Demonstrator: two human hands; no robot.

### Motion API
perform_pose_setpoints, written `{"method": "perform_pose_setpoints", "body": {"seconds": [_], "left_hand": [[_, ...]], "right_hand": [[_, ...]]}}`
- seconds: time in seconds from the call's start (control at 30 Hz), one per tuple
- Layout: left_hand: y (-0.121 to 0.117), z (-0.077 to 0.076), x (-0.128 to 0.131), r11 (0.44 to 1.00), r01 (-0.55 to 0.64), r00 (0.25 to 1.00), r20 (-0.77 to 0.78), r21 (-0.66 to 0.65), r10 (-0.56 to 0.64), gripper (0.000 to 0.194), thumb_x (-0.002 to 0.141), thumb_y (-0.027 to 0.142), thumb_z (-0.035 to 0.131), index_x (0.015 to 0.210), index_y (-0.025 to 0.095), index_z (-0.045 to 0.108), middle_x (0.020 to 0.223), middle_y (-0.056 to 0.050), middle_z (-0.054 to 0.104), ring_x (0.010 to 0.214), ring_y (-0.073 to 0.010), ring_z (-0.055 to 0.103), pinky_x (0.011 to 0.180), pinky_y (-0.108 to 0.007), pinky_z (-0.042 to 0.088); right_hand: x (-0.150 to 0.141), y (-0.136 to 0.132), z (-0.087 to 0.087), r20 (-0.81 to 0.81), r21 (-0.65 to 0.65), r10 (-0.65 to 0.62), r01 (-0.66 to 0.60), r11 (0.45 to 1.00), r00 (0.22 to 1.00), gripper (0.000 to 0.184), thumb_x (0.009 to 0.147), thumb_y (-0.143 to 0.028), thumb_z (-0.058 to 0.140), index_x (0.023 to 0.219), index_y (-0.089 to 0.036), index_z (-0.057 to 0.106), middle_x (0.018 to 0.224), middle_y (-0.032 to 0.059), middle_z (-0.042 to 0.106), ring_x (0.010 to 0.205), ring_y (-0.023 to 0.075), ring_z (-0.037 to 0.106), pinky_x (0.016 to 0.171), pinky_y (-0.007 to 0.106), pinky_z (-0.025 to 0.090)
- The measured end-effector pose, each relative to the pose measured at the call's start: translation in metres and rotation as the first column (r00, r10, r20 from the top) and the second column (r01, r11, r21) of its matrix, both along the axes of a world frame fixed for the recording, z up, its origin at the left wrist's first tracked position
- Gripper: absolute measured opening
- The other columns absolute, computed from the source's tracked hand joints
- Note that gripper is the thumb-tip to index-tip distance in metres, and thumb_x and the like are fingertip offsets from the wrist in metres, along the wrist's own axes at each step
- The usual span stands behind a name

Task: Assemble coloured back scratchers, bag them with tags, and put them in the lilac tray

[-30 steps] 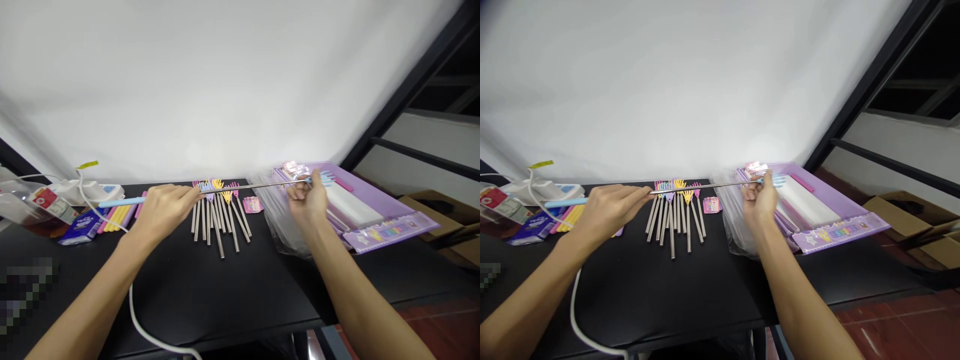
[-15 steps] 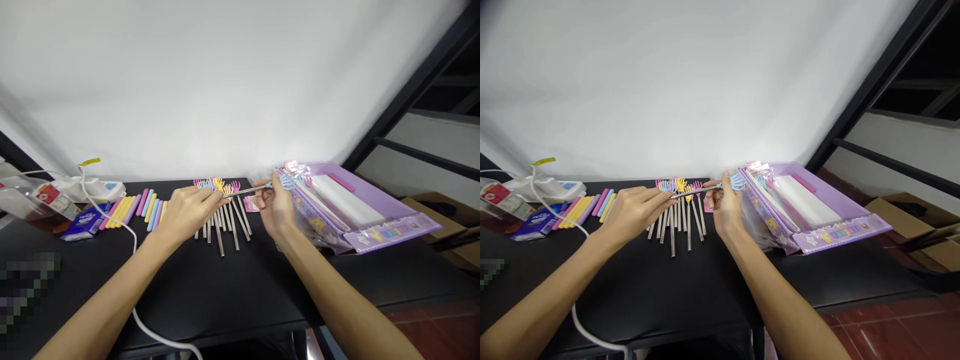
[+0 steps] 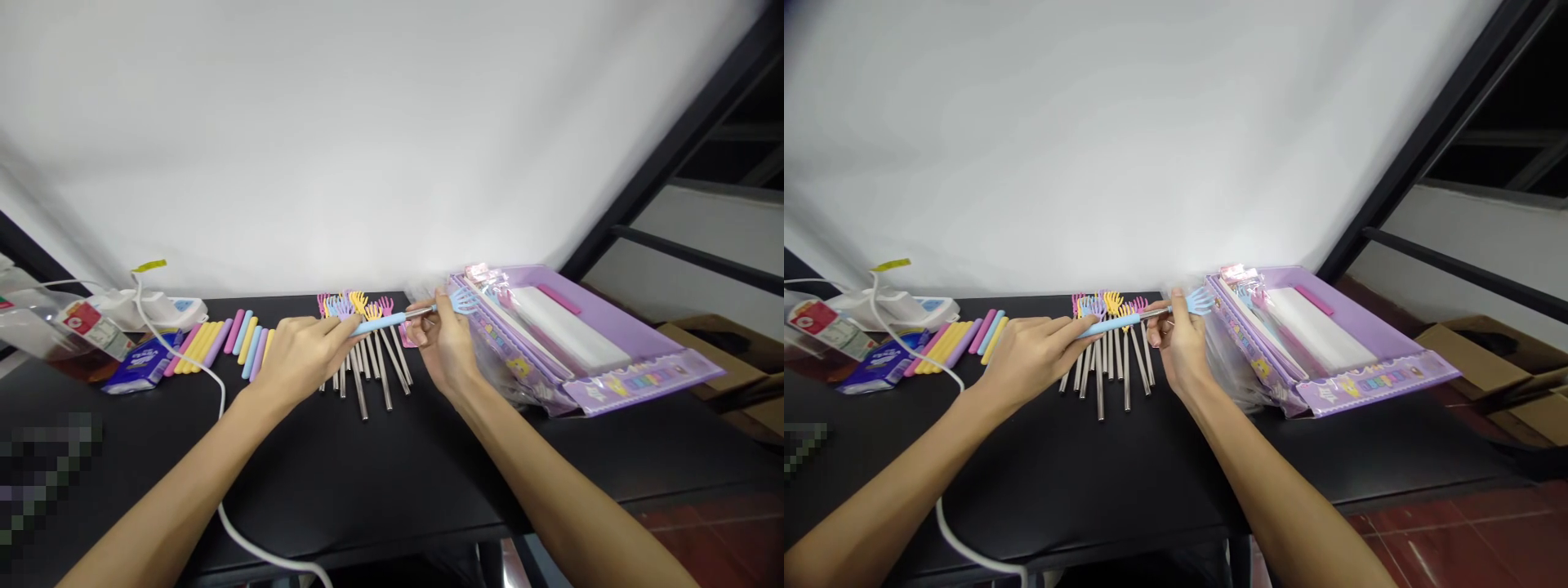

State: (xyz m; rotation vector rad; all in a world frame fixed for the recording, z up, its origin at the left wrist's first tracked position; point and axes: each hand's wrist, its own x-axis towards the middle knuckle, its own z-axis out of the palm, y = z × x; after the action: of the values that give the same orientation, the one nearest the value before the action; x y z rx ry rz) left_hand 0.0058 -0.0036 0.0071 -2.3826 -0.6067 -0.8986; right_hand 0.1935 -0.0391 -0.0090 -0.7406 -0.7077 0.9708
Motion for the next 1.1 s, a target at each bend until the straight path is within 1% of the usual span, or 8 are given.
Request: {"method": "perform_pose_setpoints", "body": {"seconds": [0.13, 0.3, 0.47, 0.6, 0.67, 0.83, 1.0, 1.1], "left_hand": [[0.001, 0.000, -0.004, 1.000, 0.009, 1.000, -0.022, -0.029, -0.009, 0.028, 0.102, 0.035, 0.052, 0.118, 0.020, 0.069, 0.064, 0.003, 0.067, 0.050, -0.0146, 0.060, 0.047, -0.029, 0.035], [0.015, 0.000, -0.019, 0.995, -0.020, 1.000, 0.000, -0.094, 0.020, 0.024, 0.100, 0.034, 0.056, 0.109, 0.019, 0.072, 0.087, -0.003, 0.078, 0.068, -0.0177, 0.071, 0.056, -0.028, 0.045], [0.018, -0.001, -0.018, 0.998, -0.012, 0.998, -0.057, -0.069, 0.008, 0.031, 0.103, 0.034, 0.049, 0.096, 0.018, 0.074, 0.079, -0.004, 0.077, 0.062, -0.0185, 0.070, 0.057, -0.030, 0.046], [0.021, 0.004, -0.027, 0.991, -0.104, 0.995, -0.020, -0.082, 0.102, 0.022, 0.098, 0.032, 0.057, 0.095, 0.021, 0.076, 0.082, -0.003, 0.079, 0.065, -0.0204, 0.071, 0.055, -0.030, 0.044], [0.022, 0.006, -0.028, 0.987, -0.138, 0.990, 0.017, -0.080, 0.140, 0.019, 0.096, 0.033, 0.061, 0.099, 0.022, 0.077, 0.086, -0.003, 0.079, 0.069, -0.0215, 0.073, 0.056, -0.030, 0.044], [0.021, 0.005, -0.021, 0.994, -0.087, 0.993, -0.085, -0.067, 0.081, 0.026, 0.100, 0.032, 0.053, 0.097, 0.020, 0.076, 0.080, -0.003, 0.078, 0.063, -0.0200, 0.070, 0.057, -0.030, 0.044], [0.026, 0.009, -0.033, 0.953, -0.276, 0.961, -0.057, -0.125, 0.271, 0.018, 0.094, 0.033, 0.063, 0.097, 0.024, 0.078, 0.080, -0.003, 0.079, 0.068, -0.0238, 0.073, 0.054, -0.030, 0.040], [0.019, 0.010, -0.022, 0.970, -0.198, 0.979, -0.076, -0.142, 0.189, 0.023, 0.098, 0.034, 0.058, 0.105, 0.022, 0.076, 0.090, -0.004, 0.079, 0.073, -0.0242, 0.074, 0.057, -0.031, 0.042]], "right_hand": [[0.004, 0.001, 0.002, 0.023, -0.031, 0.015, -0.015, 0.999, 1.000, 0.045, 0.080, -0.055, 0.076, 0.064, -0.014, 0.069, 0.052, -0.0005, 0.058, 0.039, 0.0050, 0.046, 0.038, 0.018, 0.034], [0.020, 0.006, 0.002, -0.061, -0.080, -0.212, 0.207, 0.975, 0.975, 0.044, 0.082, -0.052, 0.075, 0.061, -0.015, 0.063, 0.050, -0.0025, 0.056, 0.038, 0.0034, 0.042, 0.036, 0.016, 0.032], [0.026, 0.004, 0.009, -0.017, -0.168, -0.154, 0.149, 0.974, 0.988, 0.050, 0.093, -0.056, 0.061, 0.065, -0.015, 0.064, 0.047, 0.0004, 0.057, 0.037, 0.0074, 0.048, 0.037, 0.018, 0.038], [0.044, 0.003, 0.021, -0.066, -0.199, -0.383, 0.364, 0.910, 0.921, 0.052, 0.099, -0.050, 0.053, 0.060, -0.016, 0.056, 0.043, -0.0016, 0.053, 0.032, 0.0058, 0.042, 0.033, 0.017, 0.031], [0.051, 0.004, 0.024, -0.093, -0.201, -0.450, 0.426, 0.882, 0.888, 0.054, 0.102, -0.047, 0.048, 0.059, -0.017, 0.053, 0.040, -0.0031, 0.050, 0.030, 0.0048, 0.036, 0.033, 0.017, 0.028], [0.058, 0.004, 0.026, -0.083, -0.208, -0.422, 0.398, 0.893, 0.903, 0.056, 0.098, -0.057, 0.052, 0.059, -0.017, 0.052, 0.039, -0.0045, 0.046, 0.030, 0.0040, 0.032, 0.033, 0.017, 0.026], [0.070, 0.002, 0.031, -0.115, -0.225, -0.547, 0.515, 0.827, 0.829, 0.058, 0.102, -0.054, 0.044, 0.058, -0.017, 0.049, 0.037, -0.0054, 0.042, 0.029, 0.0037, 0.028, 0.032, 0.017, 0.023], [0.063, 0.003, 0.030, -0.124, -0.207, -0.494, 0.464, 0.861, 0.861, 0.058, 0.103, -0.053, 0.042, 0.058, -0.017, 0.049, 0.037, -0.0051, 0.043, 0.029, 0.0038, 0.028, 0.032, 0.017, 0.022]]}}
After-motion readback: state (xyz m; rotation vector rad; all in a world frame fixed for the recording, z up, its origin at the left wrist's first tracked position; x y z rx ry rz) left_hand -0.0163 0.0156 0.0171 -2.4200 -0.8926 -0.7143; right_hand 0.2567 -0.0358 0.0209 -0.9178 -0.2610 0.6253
